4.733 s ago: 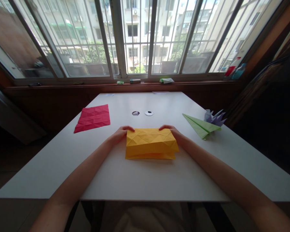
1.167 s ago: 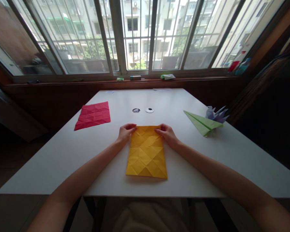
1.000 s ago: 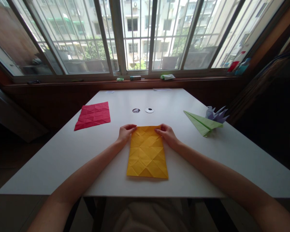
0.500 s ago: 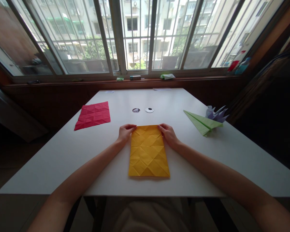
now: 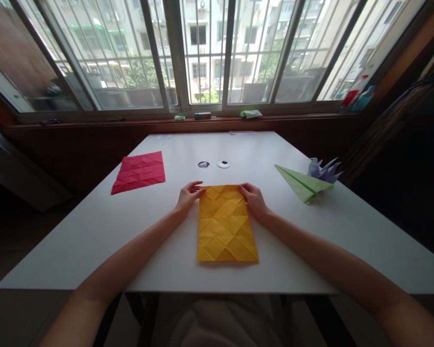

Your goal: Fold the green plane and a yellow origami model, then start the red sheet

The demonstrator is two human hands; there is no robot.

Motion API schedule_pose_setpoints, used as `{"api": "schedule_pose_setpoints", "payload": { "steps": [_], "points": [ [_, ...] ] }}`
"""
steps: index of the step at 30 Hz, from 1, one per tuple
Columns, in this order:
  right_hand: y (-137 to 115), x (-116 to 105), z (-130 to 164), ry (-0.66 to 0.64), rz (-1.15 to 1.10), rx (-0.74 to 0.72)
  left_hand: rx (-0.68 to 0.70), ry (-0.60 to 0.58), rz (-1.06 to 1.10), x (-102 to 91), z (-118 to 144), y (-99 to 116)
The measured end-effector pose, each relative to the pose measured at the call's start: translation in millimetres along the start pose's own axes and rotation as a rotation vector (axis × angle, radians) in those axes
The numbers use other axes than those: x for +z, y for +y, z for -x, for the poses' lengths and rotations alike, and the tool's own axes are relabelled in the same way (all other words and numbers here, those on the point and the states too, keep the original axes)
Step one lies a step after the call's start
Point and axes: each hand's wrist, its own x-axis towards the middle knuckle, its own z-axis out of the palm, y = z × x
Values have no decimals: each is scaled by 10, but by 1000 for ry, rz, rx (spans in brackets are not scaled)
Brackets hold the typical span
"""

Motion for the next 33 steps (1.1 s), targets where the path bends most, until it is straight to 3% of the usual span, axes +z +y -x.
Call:
{"api": "schedule_pose_setpoints", "payload": {
  "steps": [10, 20, 33],
  "points": [
    [-53, 6, 22, 16, 33, -18, -18, 49, 38, 14, -10, -50],
    [14, -15, -10, 13, 20, -4, -3, -30, 21, 23, 4, -19],
    [-72, 12, 39, 19, 62, -12, 12, -14, -11, 12, -31, -72]
  ]
}}
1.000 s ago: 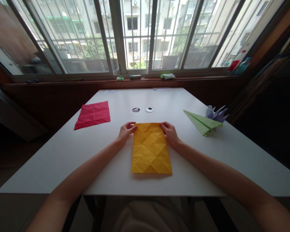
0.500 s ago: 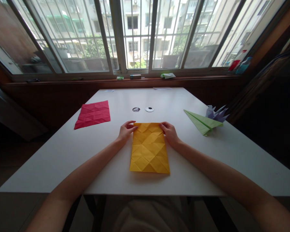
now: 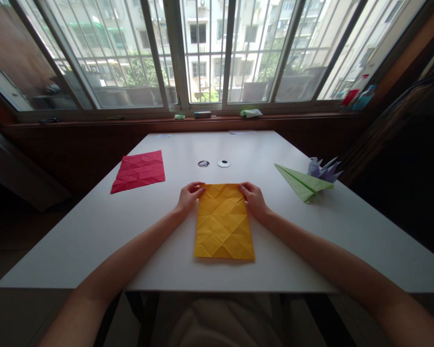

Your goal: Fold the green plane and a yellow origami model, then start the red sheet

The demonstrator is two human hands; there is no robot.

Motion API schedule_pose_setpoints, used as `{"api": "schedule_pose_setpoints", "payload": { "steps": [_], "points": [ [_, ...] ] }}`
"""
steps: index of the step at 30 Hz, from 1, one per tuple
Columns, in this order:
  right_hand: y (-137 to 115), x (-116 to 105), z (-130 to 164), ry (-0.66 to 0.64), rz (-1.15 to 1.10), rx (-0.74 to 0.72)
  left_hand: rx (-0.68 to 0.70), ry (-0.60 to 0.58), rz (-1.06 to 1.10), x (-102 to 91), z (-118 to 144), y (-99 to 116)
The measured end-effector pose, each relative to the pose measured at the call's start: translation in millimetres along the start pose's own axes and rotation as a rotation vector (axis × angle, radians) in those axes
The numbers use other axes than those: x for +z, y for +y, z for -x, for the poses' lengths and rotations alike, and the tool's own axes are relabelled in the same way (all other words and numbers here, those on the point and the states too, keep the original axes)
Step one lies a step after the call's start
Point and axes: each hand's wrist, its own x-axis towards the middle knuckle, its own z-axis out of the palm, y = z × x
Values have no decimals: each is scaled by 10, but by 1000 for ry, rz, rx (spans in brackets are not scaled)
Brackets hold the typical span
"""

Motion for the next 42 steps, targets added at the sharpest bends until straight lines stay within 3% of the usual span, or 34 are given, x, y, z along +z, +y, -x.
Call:
{"api": "schedule_pose_setpoints", "payload": {
  "steps": [20, 42],
  "points": [
    [104, -22, -57, -4, -24, 13, 10, 23, -25, 23, 34, 50],
    [33, -11, -22, -5, -29, 11, 40, 46, -50, 12, 5, 7]
  ]
}}
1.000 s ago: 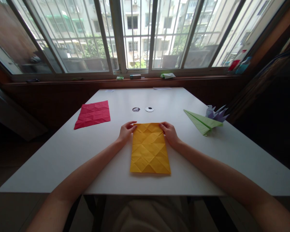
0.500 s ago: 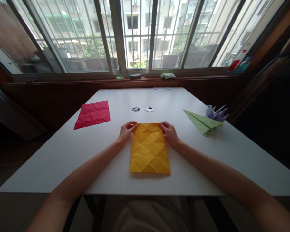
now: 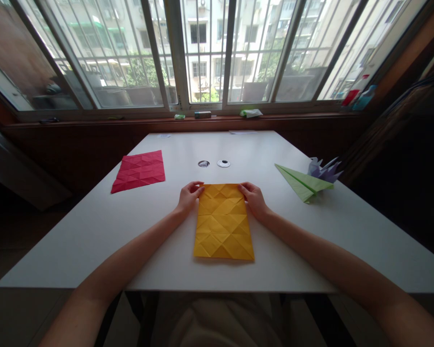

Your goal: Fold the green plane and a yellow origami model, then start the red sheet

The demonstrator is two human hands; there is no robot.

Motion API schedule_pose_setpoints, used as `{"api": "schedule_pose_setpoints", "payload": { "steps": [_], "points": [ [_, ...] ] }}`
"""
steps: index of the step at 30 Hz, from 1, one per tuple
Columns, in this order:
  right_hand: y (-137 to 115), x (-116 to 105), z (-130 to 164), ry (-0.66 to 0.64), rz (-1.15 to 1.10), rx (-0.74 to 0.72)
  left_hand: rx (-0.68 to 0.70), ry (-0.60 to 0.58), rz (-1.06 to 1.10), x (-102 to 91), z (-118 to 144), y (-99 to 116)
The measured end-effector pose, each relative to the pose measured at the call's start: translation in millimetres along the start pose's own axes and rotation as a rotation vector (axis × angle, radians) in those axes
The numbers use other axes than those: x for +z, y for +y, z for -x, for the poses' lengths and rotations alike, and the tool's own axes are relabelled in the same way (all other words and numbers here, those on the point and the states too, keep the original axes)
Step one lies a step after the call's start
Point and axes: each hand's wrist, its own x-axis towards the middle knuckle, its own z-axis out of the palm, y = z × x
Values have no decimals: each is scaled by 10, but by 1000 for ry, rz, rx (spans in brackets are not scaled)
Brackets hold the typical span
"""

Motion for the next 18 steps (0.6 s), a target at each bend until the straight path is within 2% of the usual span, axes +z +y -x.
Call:
{"api": "schedule_pose_setpoints", "payload": {
  "steps": [18],
  "points": [
    [36, 6, -10, 6, -10, -7, 39, 4, 61, 0, -6, -12]
  ]
}}
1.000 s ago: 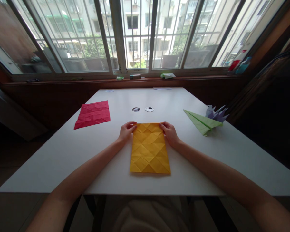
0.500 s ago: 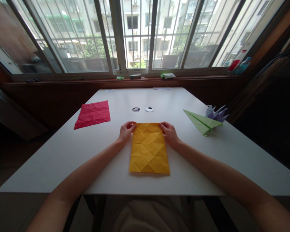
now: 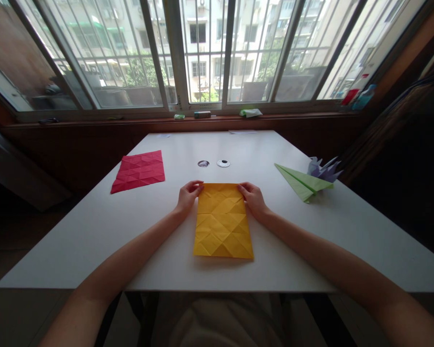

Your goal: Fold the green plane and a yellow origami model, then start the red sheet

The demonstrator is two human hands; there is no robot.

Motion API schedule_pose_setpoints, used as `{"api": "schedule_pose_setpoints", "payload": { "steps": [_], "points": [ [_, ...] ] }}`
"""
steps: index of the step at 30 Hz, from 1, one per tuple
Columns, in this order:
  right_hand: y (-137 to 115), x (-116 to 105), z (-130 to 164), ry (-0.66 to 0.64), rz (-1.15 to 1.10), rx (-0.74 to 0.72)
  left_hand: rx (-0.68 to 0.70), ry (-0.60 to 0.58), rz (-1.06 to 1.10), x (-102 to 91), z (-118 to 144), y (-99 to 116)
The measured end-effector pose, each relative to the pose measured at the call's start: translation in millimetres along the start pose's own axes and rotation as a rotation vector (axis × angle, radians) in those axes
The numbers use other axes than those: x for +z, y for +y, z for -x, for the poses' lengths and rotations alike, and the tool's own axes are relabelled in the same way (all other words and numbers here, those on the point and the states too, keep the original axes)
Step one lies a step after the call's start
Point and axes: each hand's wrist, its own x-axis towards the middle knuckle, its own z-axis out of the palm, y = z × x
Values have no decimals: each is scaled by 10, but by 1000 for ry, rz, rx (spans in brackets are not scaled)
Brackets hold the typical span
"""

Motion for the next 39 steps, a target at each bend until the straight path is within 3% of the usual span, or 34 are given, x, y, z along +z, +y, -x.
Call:
{"api": "schedule_pose_setpoints", "payload": {
  "steps": [39],
  "points": [
    [-22, 1, 11, -7, 23, 1, 9, -9, -59, 8, -10, -23]
  ]
}}
